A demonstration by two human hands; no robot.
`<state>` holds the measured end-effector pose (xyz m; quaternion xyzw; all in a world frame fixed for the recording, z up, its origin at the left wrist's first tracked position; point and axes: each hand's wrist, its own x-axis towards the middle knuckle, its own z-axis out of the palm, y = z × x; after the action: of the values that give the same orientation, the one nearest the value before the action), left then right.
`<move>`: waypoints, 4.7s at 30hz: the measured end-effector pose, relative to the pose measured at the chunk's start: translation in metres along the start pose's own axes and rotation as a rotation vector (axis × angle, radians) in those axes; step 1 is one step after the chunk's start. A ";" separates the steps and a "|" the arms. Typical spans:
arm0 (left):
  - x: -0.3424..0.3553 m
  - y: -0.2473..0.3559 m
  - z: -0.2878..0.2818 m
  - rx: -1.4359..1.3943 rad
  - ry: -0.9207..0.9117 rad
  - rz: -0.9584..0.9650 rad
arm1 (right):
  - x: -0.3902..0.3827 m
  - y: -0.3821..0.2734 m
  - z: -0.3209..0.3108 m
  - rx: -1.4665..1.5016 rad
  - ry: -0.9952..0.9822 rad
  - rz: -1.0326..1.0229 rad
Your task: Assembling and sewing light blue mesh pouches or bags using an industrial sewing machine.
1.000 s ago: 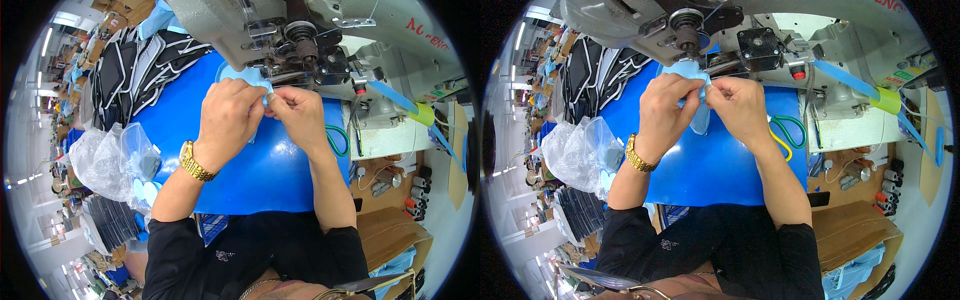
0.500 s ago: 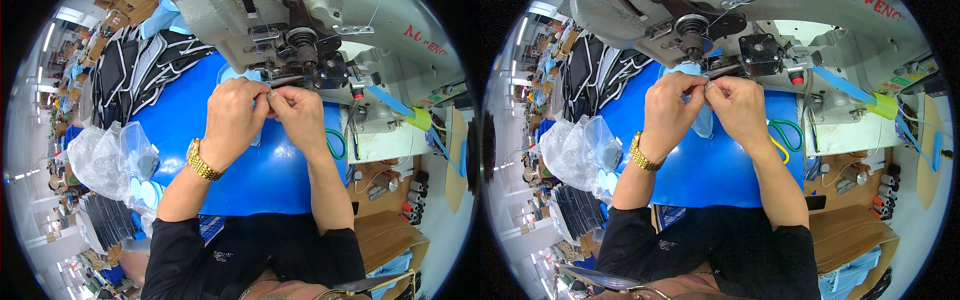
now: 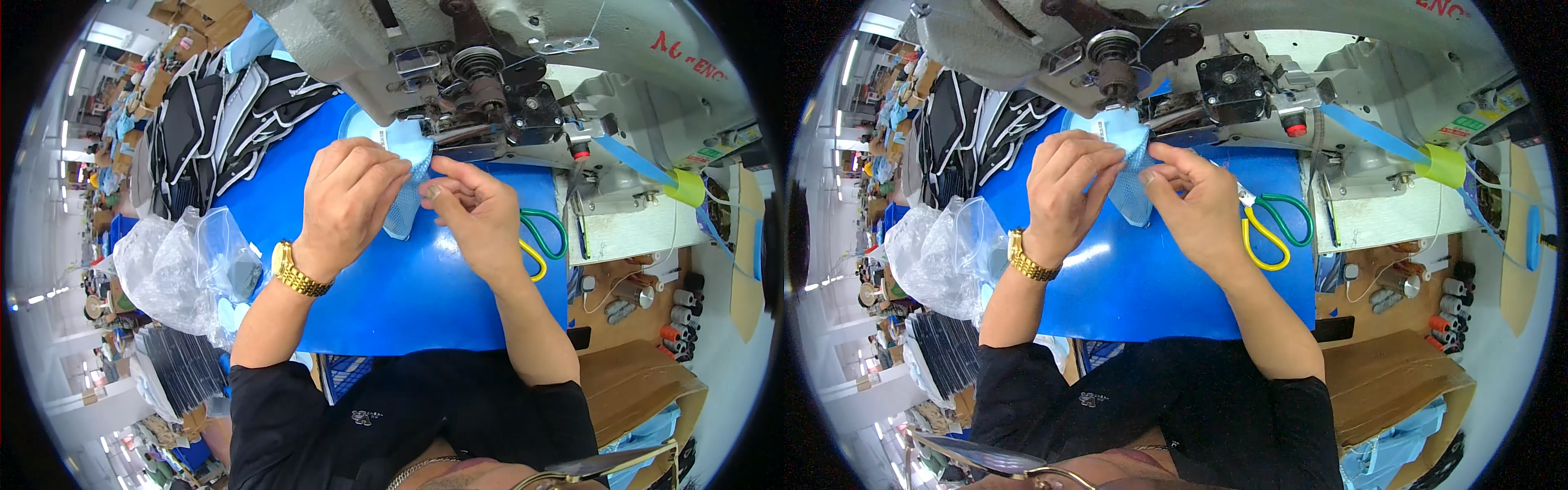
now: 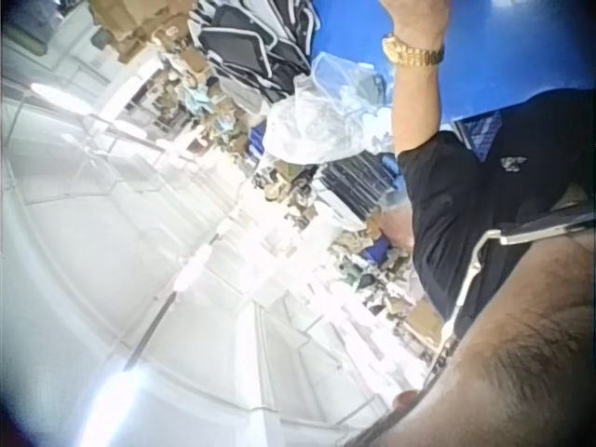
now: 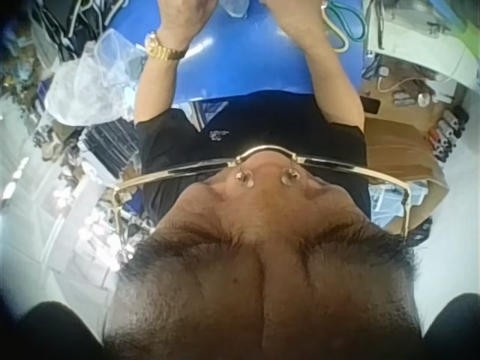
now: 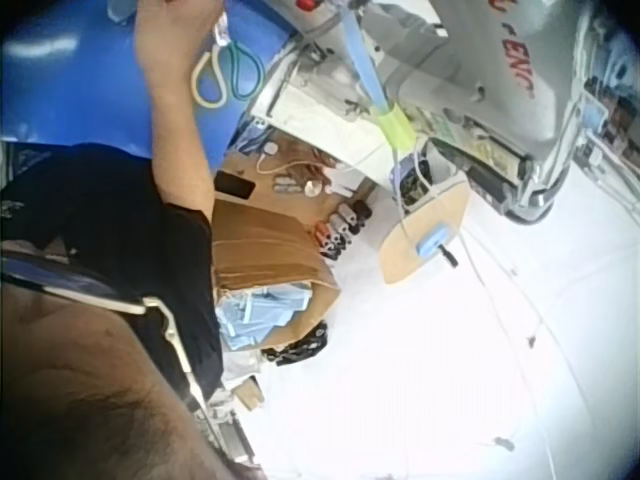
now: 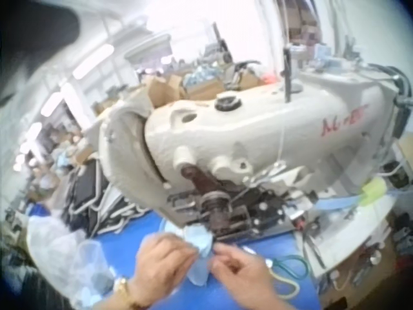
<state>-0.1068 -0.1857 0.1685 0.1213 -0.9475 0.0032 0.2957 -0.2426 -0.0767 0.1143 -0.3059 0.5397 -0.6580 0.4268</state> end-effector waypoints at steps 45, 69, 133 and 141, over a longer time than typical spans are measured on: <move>0.013 0.004 0.012 0.081 -0.025 0.131 | 0.002 0.010 -0.007 -0.018 -0.188 -0.172; 0.015 0.000 0.006 0.142 -0.015 0.069 | 0.000 0.015 -0.012 0.186 -0.279 -0.018; 0.013 0.016 0.010 0.048 -0.022 -0.042 | -0.004 0.031 0.005 0.180 -0.180 -0.022; 0.009 0.007 0.008 0.041 0.064 -0.008 | -0.007 -0.041 -0.099 -0.145 0.276 -0.271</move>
<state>-0.1204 -0.1813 0.1673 0.1309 -0.9368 0.0253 0.3234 -0.3343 -0.0234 0.1315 -0.3125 0.5929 -0.7045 0.2333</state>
